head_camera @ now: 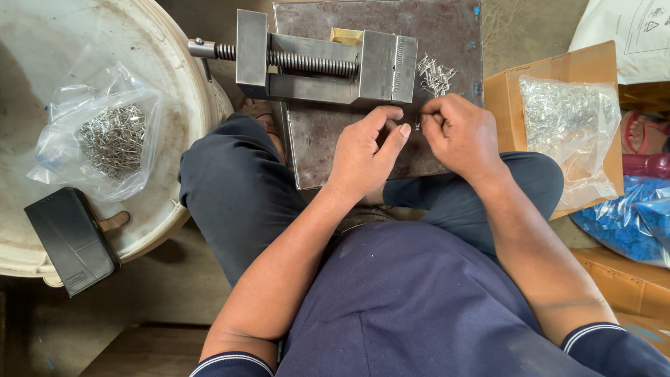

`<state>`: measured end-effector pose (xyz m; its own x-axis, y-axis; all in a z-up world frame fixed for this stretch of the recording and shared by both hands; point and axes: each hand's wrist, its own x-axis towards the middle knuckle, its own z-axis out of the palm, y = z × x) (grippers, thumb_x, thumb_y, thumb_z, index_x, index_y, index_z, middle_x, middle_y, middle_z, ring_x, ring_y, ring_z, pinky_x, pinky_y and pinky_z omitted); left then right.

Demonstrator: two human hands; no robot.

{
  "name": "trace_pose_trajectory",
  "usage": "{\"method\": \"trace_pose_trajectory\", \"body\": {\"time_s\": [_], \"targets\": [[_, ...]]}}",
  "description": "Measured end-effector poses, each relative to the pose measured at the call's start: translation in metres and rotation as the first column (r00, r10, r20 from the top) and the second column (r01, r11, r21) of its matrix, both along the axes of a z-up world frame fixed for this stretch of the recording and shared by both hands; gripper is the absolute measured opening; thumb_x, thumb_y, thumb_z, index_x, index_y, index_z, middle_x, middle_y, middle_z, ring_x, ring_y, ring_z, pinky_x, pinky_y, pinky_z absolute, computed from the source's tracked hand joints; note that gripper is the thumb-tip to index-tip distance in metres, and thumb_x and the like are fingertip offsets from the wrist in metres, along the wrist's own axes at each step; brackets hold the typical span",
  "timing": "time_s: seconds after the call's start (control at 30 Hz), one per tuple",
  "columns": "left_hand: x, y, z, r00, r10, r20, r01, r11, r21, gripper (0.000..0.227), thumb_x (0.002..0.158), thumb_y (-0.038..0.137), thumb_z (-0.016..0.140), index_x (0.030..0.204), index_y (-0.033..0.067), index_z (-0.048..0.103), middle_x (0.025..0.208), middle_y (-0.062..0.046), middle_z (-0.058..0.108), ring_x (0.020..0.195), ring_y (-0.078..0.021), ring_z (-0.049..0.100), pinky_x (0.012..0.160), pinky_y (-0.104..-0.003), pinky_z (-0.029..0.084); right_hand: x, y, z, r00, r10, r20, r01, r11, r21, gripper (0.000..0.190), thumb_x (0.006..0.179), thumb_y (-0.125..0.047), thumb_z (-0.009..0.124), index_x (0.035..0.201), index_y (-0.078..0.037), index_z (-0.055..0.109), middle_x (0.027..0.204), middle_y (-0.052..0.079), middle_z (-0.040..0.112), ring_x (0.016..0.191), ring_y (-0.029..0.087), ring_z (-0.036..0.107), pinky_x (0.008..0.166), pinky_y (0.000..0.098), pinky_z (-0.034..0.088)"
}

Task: The person sits on the floor and uses a metal vise to assemble small metal pins. They pick up individual pins, place them into the vise, and tighten the mechanism to secure them. The person also uses a small brush to clean the vise jaws during the process.

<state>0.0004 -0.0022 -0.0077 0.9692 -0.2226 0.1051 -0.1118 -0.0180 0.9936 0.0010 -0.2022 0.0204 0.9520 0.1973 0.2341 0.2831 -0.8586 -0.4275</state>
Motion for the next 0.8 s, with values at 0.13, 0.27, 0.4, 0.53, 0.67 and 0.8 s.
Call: {"method": "trace_pose_trajectory", "body": {"time_s": [0.13,0.27,0.4,0.53,0.67,0.8], "targets": [[-0.001,0.001,0.005,1.000,-0.014,-0.004,0.015,0.997,0.071,0.030,0.097,0.027,0.069,0.118,0.0047,0.067,0.083,-0.007,0.072,0.073,-0.0197,0.070,0.068,-0.032,0.055,-0.008,0.004,0.002,0.995,-0.062,-0.074,0.077,0.972,0.220,0.007,0.100,-0.006,0.074,0.103,-0.002,0.069,0.083,0.006,0.063,0.063,0.013,0.054,0.059,0.0273,0.044],[0.000,0.002,0.010,0.996,-0.047,0.078,0.035,0.988,0.150,0.030,0.098,0.032,0.067,0.115,0.0074,0.070,0.089,-0.010,0.074,0.081,-0.0274,0.073,0.071,-0.037,0.056,-0.016,0.012,0.007,0.998,-0.044,0.034,0.035,0.976,0.215,0.008,0.103,-0.007,0.074,0.104,-0.001,0.068,0.084,0.005,0.061,0.064,0.009,0.051,0.060,0.0260,0.043],[0.002,0.003,0.011,0.987,-0.117,0.109,0.095,0.977,0.192,0.026,0.101,0.031,0.062,0.113,0.0104,0.072,0.091,-0.012,0.074,0.086,-0.0325,0.072,0.071,-0.041,0.055,-0.019,0.020,0.003,0.999,-0.032,0.044,0.016,0.947,0.321,0.008,0.103,-0.005,0.073,0.104,-0.001,0.066,0.085,0.005,0.061,0.064,0.008,0.052,0.059,0.0246,0.042],[0.002,0.003,0.007,0.992,-0.102,0.078,0.086,0.979,0.186,0.020,0.101,0.027,0.061,0.108,0.0111,0.072,0.090,-0.013,0.073,0.085,-0.0346,0.071,0.071,-0.043,0.055,-0.023,0.022,-0.007,0.998,-0.011,-0.063,0.042,0.852,0.521,0.008,0.105,-0.004,0.070,0.110,0.000,0.065,0.092,0.003,0.063,0.074,0.006,0.055,0.066,0.0212,0.045],[0.000,0.003,0.006,0.989,-0.073,0.130,0.046,0.978,0.202,0.015,0.100,0.022,0.061,0.104,0.0099,0.070,0.090,-0.013,0.072,0.086,-0.0363,0.069,0.072,-0.044,0.053,-0.022,0.015,-0.008,0.934,0.062,-0.351,0.242,0.611,0.753,0.012,0.103,-0.005,0.068,0.113,0.000,0.065,0.094,0.001,0.068,0.078,0.003,0.061,0.067,0.0191,0.049],[-0.001,0.003,0.007,0.972,-0.035,0.234,-0.012,0.981,0.194,0.012,0.099,0.018,0.061,0.104,0.0085,0.067,0.090,-0.013,0.070,0.087,-0.0365,0.068,0.074,-0.045,0.052,-0.016,0.009,-0.002,0.895,0.108,-0.433,0.287,0.604,0.744,0.014,0.100,-0.004,0.069,0.112,0.001,0.066,0.093,0.002,0.069,0.080,0.004,0.064,0.068,0.0200,0.052]]}}
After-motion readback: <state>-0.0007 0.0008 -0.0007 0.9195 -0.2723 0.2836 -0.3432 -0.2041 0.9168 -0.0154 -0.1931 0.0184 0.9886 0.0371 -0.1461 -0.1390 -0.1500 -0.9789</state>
